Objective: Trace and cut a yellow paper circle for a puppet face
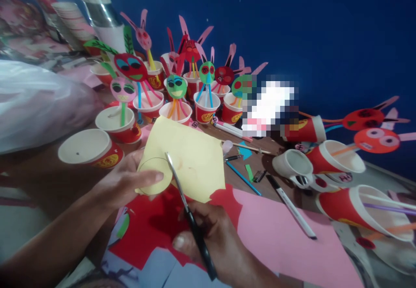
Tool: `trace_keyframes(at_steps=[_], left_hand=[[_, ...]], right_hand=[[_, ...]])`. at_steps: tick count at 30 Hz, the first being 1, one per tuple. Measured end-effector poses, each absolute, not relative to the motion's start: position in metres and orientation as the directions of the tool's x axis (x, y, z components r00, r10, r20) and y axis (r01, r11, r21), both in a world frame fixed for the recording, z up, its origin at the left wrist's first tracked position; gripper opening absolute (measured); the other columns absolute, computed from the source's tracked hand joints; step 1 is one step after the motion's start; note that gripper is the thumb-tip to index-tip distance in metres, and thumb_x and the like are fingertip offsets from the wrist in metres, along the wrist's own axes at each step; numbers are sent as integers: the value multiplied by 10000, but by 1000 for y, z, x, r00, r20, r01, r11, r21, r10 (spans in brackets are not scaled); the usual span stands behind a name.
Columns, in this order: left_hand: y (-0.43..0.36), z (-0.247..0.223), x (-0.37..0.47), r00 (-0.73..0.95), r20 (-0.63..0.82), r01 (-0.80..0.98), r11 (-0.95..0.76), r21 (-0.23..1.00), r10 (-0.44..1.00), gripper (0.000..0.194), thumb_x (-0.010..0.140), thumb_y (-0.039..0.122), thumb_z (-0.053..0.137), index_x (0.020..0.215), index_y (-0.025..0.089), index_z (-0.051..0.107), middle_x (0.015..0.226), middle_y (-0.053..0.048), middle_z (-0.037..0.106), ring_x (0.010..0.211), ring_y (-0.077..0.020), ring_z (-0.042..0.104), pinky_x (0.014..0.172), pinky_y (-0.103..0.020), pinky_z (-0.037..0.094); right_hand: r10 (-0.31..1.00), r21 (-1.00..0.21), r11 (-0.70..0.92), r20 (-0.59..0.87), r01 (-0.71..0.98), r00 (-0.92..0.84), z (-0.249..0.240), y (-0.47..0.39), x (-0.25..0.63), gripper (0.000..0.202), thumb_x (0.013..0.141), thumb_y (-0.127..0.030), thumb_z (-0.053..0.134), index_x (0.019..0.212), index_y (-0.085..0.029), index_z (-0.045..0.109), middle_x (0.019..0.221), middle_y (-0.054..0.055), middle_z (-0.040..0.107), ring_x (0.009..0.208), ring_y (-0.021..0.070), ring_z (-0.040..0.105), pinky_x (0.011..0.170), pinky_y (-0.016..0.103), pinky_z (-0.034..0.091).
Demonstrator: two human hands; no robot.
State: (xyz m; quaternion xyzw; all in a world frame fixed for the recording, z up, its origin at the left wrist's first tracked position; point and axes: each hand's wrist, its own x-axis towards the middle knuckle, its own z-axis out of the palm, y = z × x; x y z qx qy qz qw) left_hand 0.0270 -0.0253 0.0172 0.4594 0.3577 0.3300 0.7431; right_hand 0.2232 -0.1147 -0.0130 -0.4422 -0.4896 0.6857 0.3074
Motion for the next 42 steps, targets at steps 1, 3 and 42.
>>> trace_keyframes(at_steps=[1, 3, 42], left_hand=[[-25, 17, 26, 528, -230, -157, 360, 920, 818, 181, 704, 153, 614, 879, 139, 658, 597, 9, 614, 460, -72, 505, 398, -144, 353], [-24, 17, 26, 527, -229, -153, 356, 922, 818, 190, 703, 151, 617, 888, 137, 654, 608, 5, 619, 472, -75, 511, 405, -145, 358], [-24, 21, 32, 528, -174, -225, 335, 915, 831, 194, 722, 285, 671, 835, 130, 637, 609, 3, 603, 451, -68, 480, 400, -162, 394]], right_hand=[[853, -943, -333, -307, 11, -422, -13, -115, 223, 367, 705, -462, 681, 814, -143, 538, 538, -45, 455, 445, 62, 391, 416, 198, 258], [850, -939, -345, -314, 4, -424, -12, -115, 223, 359, 705, -457, 682, 804, -144, 535, 542, -43, 460, 442, 58, 385, 409, 195, 253], [854, -899, -433, -386, -66, -349, -12, -114, 218, 467, 633, -526, 716, 827, -138, 543, 451, -59, 471, 360, 53, 416, 354, 154, 316]])
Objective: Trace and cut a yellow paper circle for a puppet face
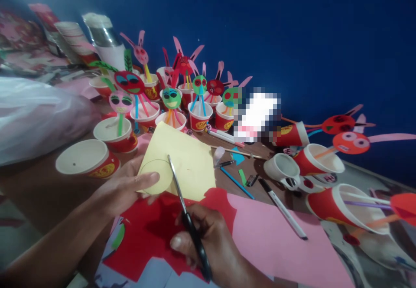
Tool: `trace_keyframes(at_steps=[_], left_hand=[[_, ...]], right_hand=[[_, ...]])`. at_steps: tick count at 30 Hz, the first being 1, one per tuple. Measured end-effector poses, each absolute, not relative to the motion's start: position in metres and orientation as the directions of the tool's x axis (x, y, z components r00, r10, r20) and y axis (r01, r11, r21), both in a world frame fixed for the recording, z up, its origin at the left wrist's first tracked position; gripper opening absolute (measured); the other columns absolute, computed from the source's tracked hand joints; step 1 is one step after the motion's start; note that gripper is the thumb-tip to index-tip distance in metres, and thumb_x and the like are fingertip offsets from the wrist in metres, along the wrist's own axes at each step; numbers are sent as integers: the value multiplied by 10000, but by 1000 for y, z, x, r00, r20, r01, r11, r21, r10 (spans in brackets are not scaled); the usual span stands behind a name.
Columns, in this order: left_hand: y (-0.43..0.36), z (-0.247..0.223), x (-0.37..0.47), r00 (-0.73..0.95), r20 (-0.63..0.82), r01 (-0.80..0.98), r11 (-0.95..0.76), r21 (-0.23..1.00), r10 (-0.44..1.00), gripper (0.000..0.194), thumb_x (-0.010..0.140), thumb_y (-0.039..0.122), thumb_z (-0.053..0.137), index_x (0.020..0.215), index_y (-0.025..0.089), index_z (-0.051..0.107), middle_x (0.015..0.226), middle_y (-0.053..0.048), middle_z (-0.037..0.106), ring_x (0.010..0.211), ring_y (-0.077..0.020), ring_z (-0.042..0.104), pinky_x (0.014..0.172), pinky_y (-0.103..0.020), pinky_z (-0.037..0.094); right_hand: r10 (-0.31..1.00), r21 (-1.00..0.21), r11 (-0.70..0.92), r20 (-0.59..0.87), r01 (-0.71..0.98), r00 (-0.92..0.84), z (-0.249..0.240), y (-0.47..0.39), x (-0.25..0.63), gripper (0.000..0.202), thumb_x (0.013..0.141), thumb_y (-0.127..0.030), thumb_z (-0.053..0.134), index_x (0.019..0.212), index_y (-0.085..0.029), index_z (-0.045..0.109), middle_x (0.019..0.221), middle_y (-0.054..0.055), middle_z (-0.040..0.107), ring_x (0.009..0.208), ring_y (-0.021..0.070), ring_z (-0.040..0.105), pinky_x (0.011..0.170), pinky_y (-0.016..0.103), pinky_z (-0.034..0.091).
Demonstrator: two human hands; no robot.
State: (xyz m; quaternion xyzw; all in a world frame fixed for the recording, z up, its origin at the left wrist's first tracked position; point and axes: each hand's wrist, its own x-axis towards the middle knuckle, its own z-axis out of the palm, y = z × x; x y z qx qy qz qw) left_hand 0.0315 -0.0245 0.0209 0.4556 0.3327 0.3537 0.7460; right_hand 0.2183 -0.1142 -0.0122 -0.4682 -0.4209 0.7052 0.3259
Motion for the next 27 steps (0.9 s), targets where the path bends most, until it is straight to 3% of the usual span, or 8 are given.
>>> trace_keyframes(at_steps=[6, 11, 19, 27], left_hand=[[-30, 17, 37, 438, -198, -250, 330, 910, 877, 168, 754, 268, 657, 852, 138, 615, 681, -11, 626, 516, -79, 515, 430, -158, 396], [-27, 18, 33, 444, -191, -198, 303, 932, 876, 151, 769, 256, 642, 831, 118, 631, 614, 8, 597, 449, -43, 464, 396, -131, 367], [-22, 19, 28, 416, -214, -171, 307, 936, 884, 123, 751, 232, 641, 816, 128, 633, 624, -5, 618, 454, -69, 504, 362, -140, 385], [-22, 18, 27, 411, -210, -124, 283, 951, 887, 251, 840, 323, 546, 740, 107, 622, 540, 5, 570, 373, -39, 456, 342, -132, 325]], right_hand=[[860, -908, -415, -371, -56, -351, -14, -115, 217, 467, 642, -545, 701, 800, -141, 531, 451, -60, 465, 358, 48, 407, 344, 145, 310], [844, -907, -418, -365, -57, -392, -14, -115, 218, 452, 655, -513, 707, 817, -128, 533, 491, -53, 476, 378, 42, 421, 347, 132, 316], [815, -909, -417, -370, -8, -446, -9, -111, 224, 465, 655, -522, 705, 832, -124, 543, 508, -47, 469, 409, 58, 457, 385, 149, 346], [805, -902, -430, -396, 26, -442, -7, -109, 227, 432, 683, -509, 690, 823, -138, 519, 511, -49, 474, 423, 62, 458, 398, 151, 343]])
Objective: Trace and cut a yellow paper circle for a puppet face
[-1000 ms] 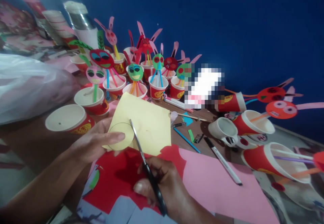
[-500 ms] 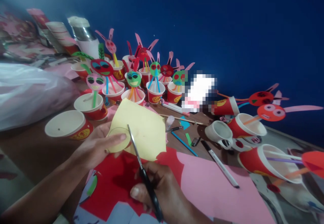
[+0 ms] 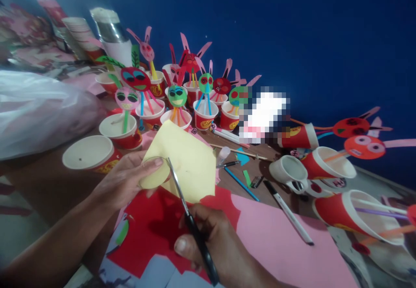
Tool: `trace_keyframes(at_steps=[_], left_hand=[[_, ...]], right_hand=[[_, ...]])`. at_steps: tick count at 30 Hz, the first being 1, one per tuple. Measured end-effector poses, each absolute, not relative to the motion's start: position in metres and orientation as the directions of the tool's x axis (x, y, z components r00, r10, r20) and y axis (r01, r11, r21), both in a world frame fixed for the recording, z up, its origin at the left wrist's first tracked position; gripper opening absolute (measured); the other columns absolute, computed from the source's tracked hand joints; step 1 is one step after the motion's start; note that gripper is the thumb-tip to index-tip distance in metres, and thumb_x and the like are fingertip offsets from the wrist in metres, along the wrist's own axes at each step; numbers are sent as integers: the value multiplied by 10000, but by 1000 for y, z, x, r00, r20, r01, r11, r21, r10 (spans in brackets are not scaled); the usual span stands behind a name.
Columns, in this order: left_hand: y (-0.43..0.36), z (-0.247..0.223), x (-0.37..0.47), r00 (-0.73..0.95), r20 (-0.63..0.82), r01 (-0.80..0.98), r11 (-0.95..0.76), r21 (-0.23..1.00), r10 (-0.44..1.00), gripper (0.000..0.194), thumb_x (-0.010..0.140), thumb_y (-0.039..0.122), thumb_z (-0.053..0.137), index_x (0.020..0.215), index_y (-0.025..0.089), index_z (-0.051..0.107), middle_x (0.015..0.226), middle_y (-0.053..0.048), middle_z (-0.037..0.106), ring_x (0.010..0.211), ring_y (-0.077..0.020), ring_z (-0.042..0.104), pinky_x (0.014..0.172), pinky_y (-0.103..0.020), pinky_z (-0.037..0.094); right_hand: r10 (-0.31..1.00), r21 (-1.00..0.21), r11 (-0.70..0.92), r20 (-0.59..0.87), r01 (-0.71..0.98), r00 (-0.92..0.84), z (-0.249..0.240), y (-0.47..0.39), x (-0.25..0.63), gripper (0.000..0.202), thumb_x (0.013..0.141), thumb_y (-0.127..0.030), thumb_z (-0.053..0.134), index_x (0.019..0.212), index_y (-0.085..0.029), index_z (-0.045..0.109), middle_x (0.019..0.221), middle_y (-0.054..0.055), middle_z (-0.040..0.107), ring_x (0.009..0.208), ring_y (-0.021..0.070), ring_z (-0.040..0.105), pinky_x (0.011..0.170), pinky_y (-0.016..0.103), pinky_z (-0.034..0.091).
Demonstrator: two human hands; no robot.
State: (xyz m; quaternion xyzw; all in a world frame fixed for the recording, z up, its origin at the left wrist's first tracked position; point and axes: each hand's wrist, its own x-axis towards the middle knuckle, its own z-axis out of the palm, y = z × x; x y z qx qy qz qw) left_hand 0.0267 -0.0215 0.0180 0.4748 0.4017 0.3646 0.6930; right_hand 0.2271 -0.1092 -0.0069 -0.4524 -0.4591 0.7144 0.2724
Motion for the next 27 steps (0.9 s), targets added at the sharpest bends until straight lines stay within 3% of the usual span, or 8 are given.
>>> trace_keyframes(at_steps=[7, 15, 21, 27], left_hand=[[-22, 18, 26, 362, -231, -44, 264, 964, 903, 263, 811, 366, 578, 821, 112, 644, 606, -14, 607, 453, -68, 488, 387, -155, 367], [-25, 18, 24, 305, -277, 50, 275, 960, 911, 309, 790, 398, 580, 933, 133, 648, 768, -55, 678, 631, -173, 622, 527, -235, 454], [-24, 18, 24, 394, -300, 18, 319, 948, 869, 306, 805, 405, 573, 961, 149, 634, 773, -54, 661, 674, -182, 622, 556, -252, 449], [-23, 19, 25, 449, -290, -36, 342, 939, 845, 251, 809, 375, 581, 886, 142, 635, 719, -37, 627, 595, -128, 573, 508, -210, 380]], right_hand=[[777, -896, -436, -425, 89, -464, 4, -107, 230, 396, 708, -485, 678, 803, -134, 519, 518, -48, 478, 445, 62, 445, 417, 153, 335], [762, -890, -445, -435, 100, -480, 8, -105, 233, 411, 696, -499, 680, 803, -141, 511, 552, -50, 457, 460, 61, 435, 425, 157, 341], [779, -904, -416, -413, 104, -472, 2, -105, 232, 412, 708, -506, 668, 824, -142, 515, 547, -53, 454, 458, 65, 442, 419, 159, 332], [793, -913, -396, -394, 98, -464, -3, -108, 232, 427, 708, -517, 662, 853, -141, 520, 568, -54, 446, 454, 63, 442, 423, 163, 349]])
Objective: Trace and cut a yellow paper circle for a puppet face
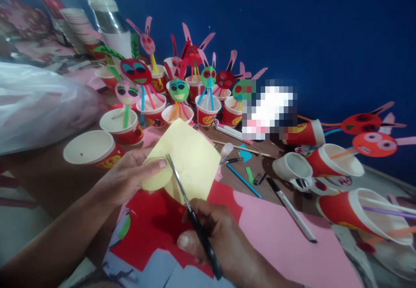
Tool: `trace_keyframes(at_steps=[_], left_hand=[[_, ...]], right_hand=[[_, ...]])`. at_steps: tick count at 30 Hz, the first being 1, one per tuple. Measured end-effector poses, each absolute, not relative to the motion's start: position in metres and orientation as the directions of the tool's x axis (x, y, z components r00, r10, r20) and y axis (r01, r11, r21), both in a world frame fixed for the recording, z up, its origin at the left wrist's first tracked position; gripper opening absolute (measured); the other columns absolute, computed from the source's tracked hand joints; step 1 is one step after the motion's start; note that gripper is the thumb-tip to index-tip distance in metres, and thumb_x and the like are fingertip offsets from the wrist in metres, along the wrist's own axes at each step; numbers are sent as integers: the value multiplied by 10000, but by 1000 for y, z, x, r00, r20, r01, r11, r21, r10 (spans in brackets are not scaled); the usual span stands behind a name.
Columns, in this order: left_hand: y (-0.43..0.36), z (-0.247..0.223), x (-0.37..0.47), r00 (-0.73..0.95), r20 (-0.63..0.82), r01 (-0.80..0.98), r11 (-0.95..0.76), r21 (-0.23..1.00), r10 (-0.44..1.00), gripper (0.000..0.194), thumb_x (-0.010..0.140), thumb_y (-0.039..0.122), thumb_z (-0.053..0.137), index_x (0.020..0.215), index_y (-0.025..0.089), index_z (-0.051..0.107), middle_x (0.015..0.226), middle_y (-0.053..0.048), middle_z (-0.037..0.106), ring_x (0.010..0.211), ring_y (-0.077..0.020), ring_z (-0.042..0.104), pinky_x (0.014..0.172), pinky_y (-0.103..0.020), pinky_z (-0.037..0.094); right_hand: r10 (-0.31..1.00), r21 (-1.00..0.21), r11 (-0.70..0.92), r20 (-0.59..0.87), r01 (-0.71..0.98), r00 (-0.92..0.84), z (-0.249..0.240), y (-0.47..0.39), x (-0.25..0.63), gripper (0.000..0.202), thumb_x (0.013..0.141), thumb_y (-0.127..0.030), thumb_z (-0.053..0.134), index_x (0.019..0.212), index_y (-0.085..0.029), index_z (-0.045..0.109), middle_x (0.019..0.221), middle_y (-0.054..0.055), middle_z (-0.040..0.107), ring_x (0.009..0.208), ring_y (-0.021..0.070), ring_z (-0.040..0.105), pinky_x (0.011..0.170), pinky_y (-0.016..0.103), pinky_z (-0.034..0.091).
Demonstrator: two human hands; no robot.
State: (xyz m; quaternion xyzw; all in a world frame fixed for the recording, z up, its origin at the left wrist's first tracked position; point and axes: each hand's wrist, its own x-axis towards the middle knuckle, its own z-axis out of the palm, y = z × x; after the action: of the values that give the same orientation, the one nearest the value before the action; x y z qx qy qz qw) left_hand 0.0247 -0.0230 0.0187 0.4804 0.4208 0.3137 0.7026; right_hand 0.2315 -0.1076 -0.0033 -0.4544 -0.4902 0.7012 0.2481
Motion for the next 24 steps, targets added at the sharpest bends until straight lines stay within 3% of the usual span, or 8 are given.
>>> trace_keyframes(at_steps=[8, 19, 24], left_hand=[[-23, 20, 24, 464, -320, -29, 375, 926, 826, 252, 796, 379, 589, 744, 133, 604, 668, -33, 606, 642, -176, 610, 574, -263, 446], [-23, 16, 23, 453, -314, -20, 361, 932, 835, 244, 781, 371, 608, 805, 130, 637, 802, -69, 668, 650, -159, 617, 545, -236, 440], [-22, 16, 23, 445, -328, -15, 373, 928, 833, 243, 769, 370, 624, 762, 127, 636, 741, -51, 663, 593, -137, 602, 505, -211, 411]], right_hand=[[799, -919, -386, -378, 83, -468, -8, -110, 231, 411, 706, -498, 670, 846, -148, 508, 541, -56, 449, 445, 65, 437, 417, 160, 338], [791, -912, -395, -401, 115, -462, -6, -109, 229, 417, 704, -516, 661, 832, -151, 505, 526, -65, 412, 446, 68, 404, 414, 176, 309], [787, -910, -402, -402, 105, -468, -5, -109, 230, 421, 710, -521, 654, 848, -148, 516, 534, -65, 409, 451, 62, 387, 414, 172, 299]])
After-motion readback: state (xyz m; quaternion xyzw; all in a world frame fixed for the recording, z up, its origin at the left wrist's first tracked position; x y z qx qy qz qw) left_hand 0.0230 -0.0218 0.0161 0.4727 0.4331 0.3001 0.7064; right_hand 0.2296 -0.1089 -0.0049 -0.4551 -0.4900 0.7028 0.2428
